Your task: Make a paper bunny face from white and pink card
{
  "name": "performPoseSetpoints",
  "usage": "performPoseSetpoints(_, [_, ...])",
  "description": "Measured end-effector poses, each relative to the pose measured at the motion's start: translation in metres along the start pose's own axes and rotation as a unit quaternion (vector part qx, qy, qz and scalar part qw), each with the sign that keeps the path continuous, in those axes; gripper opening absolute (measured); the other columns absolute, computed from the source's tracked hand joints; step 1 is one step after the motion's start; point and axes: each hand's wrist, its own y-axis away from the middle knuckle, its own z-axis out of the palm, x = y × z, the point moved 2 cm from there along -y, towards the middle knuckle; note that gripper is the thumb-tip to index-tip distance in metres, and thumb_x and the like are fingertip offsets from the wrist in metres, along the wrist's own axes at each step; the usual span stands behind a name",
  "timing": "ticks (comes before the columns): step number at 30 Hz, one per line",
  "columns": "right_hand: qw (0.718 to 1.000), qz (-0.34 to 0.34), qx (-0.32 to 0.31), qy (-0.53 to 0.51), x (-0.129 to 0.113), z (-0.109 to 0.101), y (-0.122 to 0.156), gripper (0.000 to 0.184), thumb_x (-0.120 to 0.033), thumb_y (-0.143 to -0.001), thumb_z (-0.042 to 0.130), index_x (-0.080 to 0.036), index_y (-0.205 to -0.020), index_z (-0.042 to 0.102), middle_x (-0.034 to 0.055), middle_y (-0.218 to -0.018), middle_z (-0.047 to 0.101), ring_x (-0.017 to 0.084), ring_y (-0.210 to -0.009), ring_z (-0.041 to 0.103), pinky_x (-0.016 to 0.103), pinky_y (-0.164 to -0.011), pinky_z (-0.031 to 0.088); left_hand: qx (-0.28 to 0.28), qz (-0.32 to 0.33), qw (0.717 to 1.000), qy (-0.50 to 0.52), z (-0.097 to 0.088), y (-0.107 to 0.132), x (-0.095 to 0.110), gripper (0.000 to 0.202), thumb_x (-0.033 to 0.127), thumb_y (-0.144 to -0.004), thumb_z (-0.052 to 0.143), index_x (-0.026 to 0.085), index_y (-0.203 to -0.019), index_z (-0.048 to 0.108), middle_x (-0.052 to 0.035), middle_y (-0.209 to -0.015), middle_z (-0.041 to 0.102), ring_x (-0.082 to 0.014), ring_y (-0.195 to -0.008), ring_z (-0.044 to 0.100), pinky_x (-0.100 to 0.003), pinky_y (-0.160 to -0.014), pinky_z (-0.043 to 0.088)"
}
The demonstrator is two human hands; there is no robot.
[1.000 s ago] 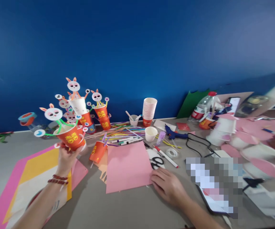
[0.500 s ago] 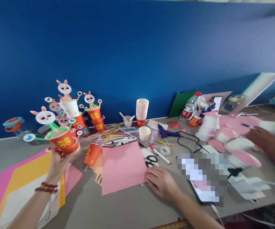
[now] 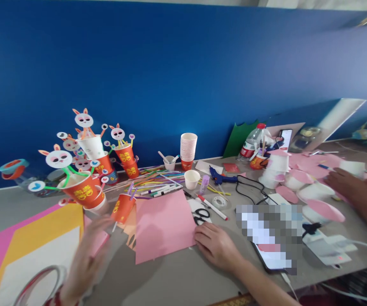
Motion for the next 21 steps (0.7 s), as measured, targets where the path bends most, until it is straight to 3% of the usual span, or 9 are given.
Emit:
performPoseSetpoints(1, [1.0, -0.001, 0.0, 0.002, 0.0, 0.0, 0.0, 0.017, -0.017, -0.094, 0.046, -0.019, -0.094, 0.063, 0.0071, -0.096, 0.067, 0.02, -0.085, 0.057, 0.032, -0.078, 0.046, -0.083, 0.059, 0.994, -0.043, 0.013, 0.003, 0.015, 0.058, 0.045, -0.087, 0.054, 0.051, -0.143, 0.038, 0.0066, -0.149, 0.045, -0.0349, -0.136, 0.042, -0.057, -0.111, 0.039])
performPoseSetpoints(3, [1.0, -0.004, 0.003, 0.004, -0.001, -0.001, 0.0, 0.019, -0.017, -0.095, 0.044, -0.018, -0.095, 0.063, 0.008, -0.096, 0.067, 0.02, -0.085, 0.057, 0.032, -0.078, 0.046, -0.248, 0.166, 0.95, -0.089, 0.038, 0.008, 0.04, 0.079, 0.053, -0.084, 0.06, 0.041, -0.152, 0.021, 0.0004, -0.155, 0.035, -0.0341, -0.14, 0.037, -0.054, -0.115, 0.034])
performPoseSetpoints(5, [1.0, -0.007, 0.006, 0.003, -0.002, -0.001, 0.0, 0.021, -0.017, -0.095, 0.043, -0.019, -0.096, 0.063, 0.0083, -0.096, 0.067, 0.02, -0.086, 0.057, 0.032, -0.079, 0.047, -0.322, 0.223, 0.915, -0.101, 0.054, 0.011, 0.056, 0.092, 0.062, -0.082, 0.059, 0.034, -0.155, 0.009, -0.0036, -0.157, 0.029, -0.0324, -0.142, 0.033, -0.05, -0.115, 0.033])
performPoseSetpoints(7, [1.0, -0.007, 0.005, 0.001, -0.001, -0.001, 0.001, 0.019, -0.017, -0.094, 0.044, -0.019, -0.095, 0.063, 0.0077, -0.096, 0.067, 0.02, -0.087, 0.056, 0.032, -0.079, 0.047, -0.357, 0.245, 0.895, -0.111, 0.062, 0.011, 0.065, 0.095, 0.068, -0.082, 0.055, 0.032, -0.155, 0.004, -0.0041, -0.157, 0.026, -0.0318, -0.143, 0.031, -0.049, -0.115, 0.032])
performPoseSetpoints(13, [1.0, 0.003, 0.0, -0.002, 0.0, 0.002, 0.002, 0.016, -0.015, -0.092, 0.047, -0.018, -0.093, 0.063, 0.0071, -0.098, 0.067, 0.02, -0.088, 0.056, 0.032, -0.081, 0.046, -0.358, 0.281, 0.878, -0.147, 0.06, 0.01, 0.073, 0.096, 0.072, -0.083, 0.048, 0.03, -0.155, 0.002, -0.0061, -0.156, 0.027, -0.0317, -0.142, 0.034, -0.046, -0.114, 0.033])
performPoseSetpoints(21, [1.0, -0.006, -0.013, 0.015, 0.002, 0.003, 0.003, 0.017, -0.015, -0.092, 0.048, -0.019, -0.097, 0.064, 0.0081, -0.099, 0.067, 0.021, -0.089, 0.056, 0.033, -0.081, 0.046, -0.258, 0.318, 0.874, -0.261, 0.038, 0.033, 0.058, 0.084, 0.07, -0.09, 0.034, 0.019, -0.154, 0.018, -0.005, -0.154, 0.036, -0.0241, -0.141, 0.035, -0.035, -0.118, 0.016])
